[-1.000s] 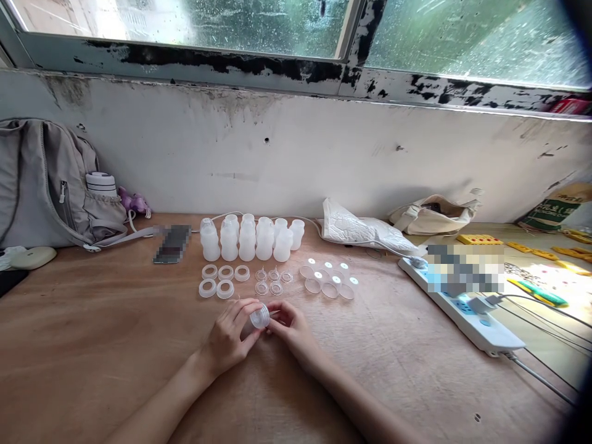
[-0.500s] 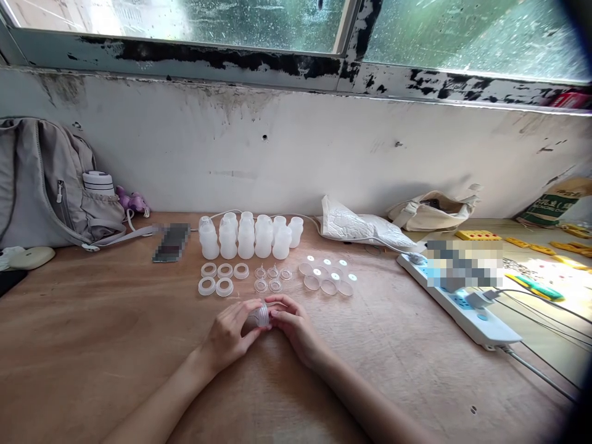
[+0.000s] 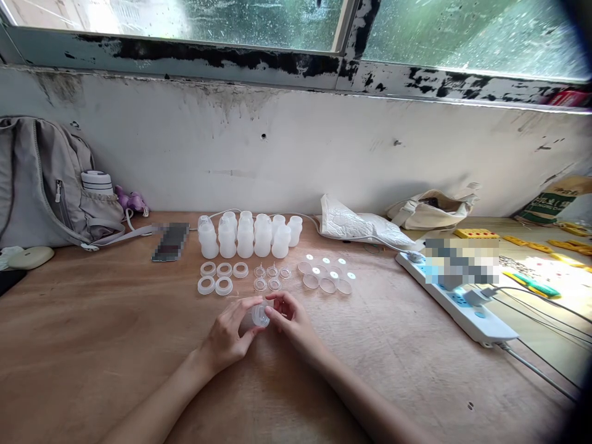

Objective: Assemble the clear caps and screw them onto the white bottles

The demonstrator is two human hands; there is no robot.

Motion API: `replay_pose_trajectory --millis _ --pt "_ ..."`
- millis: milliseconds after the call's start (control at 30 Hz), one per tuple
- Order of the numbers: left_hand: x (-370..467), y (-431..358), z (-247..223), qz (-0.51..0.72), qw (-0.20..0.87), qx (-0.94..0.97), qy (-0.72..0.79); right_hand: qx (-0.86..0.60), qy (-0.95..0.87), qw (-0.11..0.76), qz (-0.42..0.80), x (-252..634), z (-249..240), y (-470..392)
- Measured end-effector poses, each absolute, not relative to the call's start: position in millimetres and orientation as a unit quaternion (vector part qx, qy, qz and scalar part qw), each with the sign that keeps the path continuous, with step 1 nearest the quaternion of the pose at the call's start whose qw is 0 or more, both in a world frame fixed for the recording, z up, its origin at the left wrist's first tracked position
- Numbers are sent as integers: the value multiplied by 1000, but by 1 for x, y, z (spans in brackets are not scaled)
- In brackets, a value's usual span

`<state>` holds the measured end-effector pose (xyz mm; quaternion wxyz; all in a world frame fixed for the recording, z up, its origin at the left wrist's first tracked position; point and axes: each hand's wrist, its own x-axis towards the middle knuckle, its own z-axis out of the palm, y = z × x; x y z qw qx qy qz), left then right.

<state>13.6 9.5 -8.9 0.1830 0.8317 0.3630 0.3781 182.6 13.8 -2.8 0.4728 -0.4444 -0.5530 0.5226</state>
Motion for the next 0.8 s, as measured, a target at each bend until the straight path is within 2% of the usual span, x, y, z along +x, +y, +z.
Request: replay_pose_trajectory --millis 167,500,800 --pt "16 7 -5 377 254 807 377 -405 -541 418 607 182 -3 14" --pt "29 3 4 385 321 720 480 -474 -665 430 385 181 -2 5" --pt "34 0 2 367 337 699 513 -488 -681 416 354 174 3 3"
